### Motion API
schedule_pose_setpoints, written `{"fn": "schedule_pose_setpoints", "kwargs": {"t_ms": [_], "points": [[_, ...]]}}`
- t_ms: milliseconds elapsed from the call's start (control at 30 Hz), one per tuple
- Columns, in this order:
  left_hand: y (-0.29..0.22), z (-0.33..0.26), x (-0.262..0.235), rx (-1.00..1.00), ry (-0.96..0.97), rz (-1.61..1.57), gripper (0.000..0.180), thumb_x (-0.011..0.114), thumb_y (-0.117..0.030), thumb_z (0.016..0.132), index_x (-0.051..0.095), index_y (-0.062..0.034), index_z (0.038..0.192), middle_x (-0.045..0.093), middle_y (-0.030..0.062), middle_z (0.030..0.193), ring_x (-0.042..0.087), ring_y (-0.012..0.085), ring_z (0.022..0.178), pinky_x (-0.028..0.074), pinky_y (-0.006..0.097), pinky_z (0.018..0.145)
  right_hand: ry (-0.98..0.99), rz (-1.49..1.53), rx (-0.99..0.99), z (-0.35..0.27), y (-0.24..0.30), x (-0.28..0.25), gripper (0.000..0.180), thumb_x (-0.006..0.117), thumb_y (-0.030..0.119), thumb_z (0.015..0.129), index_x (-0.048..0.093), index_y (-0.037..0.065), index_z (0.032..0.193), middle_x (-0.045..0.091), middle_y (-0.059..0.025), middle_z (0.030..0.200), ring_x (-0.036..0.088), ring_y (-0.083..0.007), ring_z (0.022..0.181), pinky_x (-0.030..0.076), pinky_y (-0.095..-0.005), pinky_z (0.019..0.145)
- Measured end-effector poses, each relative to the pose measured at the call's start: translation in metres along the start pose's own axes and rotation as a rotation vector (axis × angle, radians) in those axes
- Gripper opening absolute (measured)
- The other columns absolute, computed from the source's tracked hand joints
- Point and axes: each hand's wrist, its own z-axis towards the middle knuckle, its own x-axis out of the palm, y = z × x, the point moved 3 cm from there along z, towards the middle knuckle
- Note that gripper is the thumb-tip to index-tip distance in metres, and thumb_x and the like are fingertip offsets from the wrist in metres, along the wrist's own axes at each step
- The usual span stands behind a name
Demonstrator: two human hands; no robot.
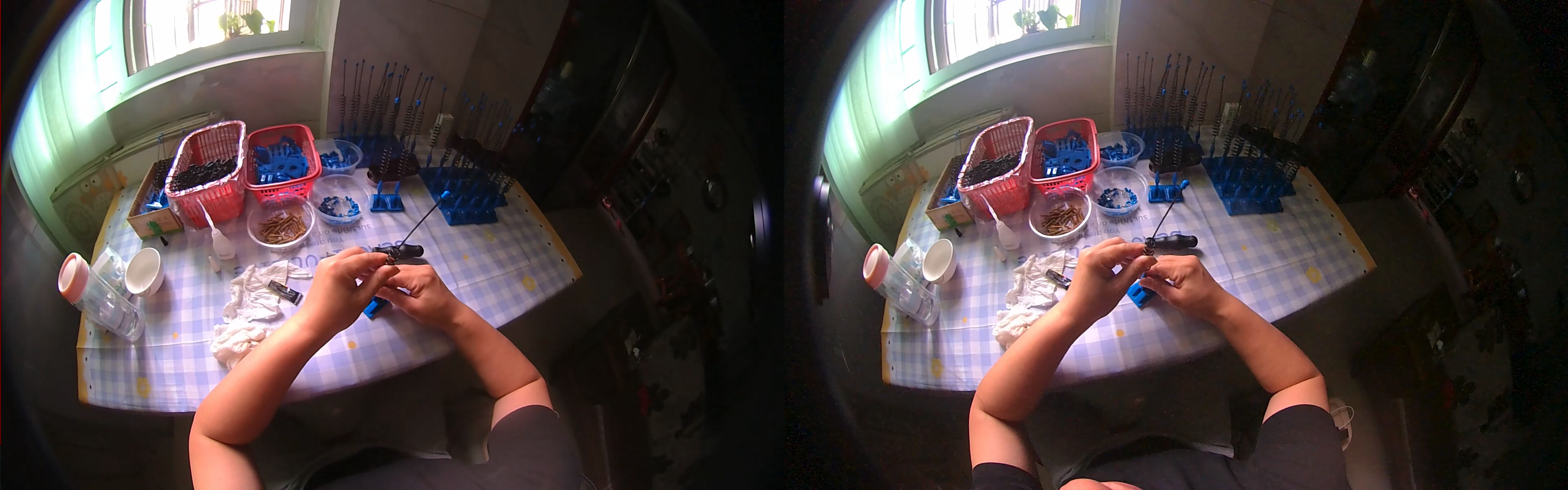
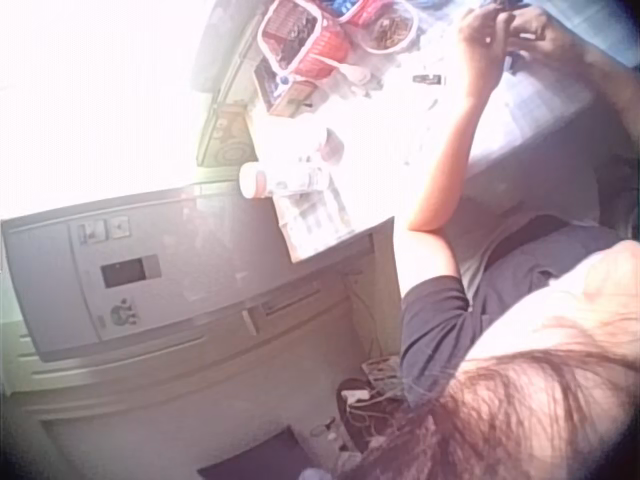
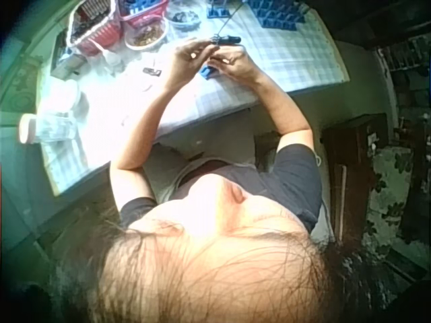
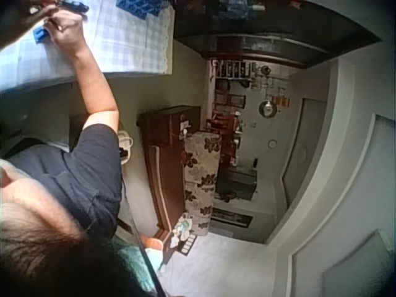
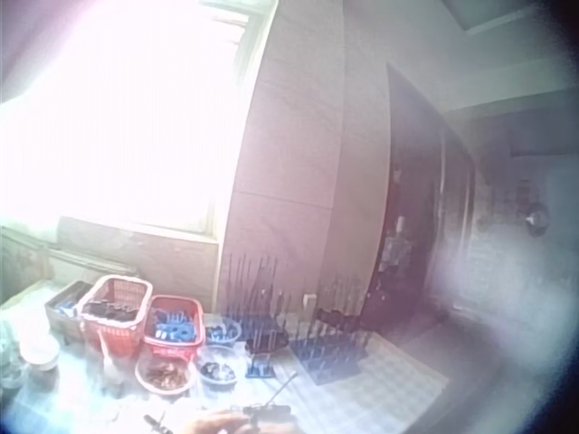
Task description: Assembling small electrical components including springs, connectors, and glass tubes at a workstation.
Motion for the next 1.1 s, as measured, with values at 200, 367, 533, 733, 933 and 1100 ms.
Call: {"fn": "schedule_pose_setpoints", "kwargs": {"t_ms": [200,367,533,733,933,1100], "points": [[0.0003,-0.0005,0.0006,-0.008,0.002,-0.004,0.019,0.071,-0.013,0.083,0.069,0.0009,0.096,0.065,0.0132,0.081,0.068,0.0234,0.073,0.052,0.031,0.065,-0.009,-0.005,-0.016,-0.0011,-0.0023,0.0002,0.017,0.065,0.016,0.089,0.068,0.001,0.093,0.067,-0.0111,0.086,0.065,-0.0207,0.077,0.051,-0.0308,0.071],[-0.0001,-0.0007,-0.0004,-0.018,0.011,0.003,0.019,0.071,-0.013,0.083,0.069,0.0008,0.096,0.065,0.0132,0.082,0.068,0.0232,0.073,0.052,0.031,0.065,-0.015,0.001,-0.031,0.0,-0.0009,0.0012,0.016,0.064,0.016,0.09,0.068,0.001,0.094,0.068,-0.0112,0.087,0.065,-0.0206,0.078,0.051,-0.0308,0.071],[0.0002,-0.0002,0.0003,-0.006,0.007,-0.002,0.02,0.071,-0.014,0.084,0.069,0.0007,0.097,0.065,0.0135,0.081,0.068,0.0235,0.073,0.052,0.031,0.065,-0.03,0.0,-0.052,-0.0002,-0.0013,0.0008,0.015,0.064,0.015,0.089,0.068,0.001,0.094,0.068,-0.0113,0.087,0.065,-0.0205,0.078,0.051,-0.0308,0.071],[0.0022,-0.0003,0.0005,-0.001,0.007,0.005,0.02,0.071,-0.014,0.084,0.069,0.0007,0.097,0.065,0.0135,0.081,0.068,0.0233,0.073,0.052,0.031,0.064,-0.03,-0.004,-0.051,0.0002,-0.0004,0.001,0.015,0.065,0.014,0.088,0.068,0.001,0.095,0.068,-0.0117,0.088,0.065,-0.0202,0.077,0.052,-0.0308,0.07],[0.0019,-0.0003,0.0006,0.011,0.003,0.012,0.019,0.071,-0.014,0.084,0.069,0.0008,0.096,0.065,0.0134,0.081,0.068,0.0235,0.072,0.052,0.031,0.064,-0.023,-0.005,-0.039,-0.0004,-0.0017,0.0005,0.015,0.066,0.014,0.088,0.069,0.001,0.094,0.068,-0.0118,0.088,0.065,-0.0205,0.078,0.052,-0.031,0.07],[0.0013,0.0001,-0.0002,0.02,0.001,0.025,0.019,0.071,-0.014,0.084,0.069,0.0011,0.095,0.065,0.0135,0.08,0.068,0.0241,0.073,0.052,0.031,0.064,-0.022,0.002,-0.031,-0.0002,-0.0005,0.0005,0.016,0.065,0.015,0.089,0.069,0.001,0.095,0.068,-0.0123,0.089,0.066,-0.0211,0.079,0.052,-0.0312,0.071]]}}
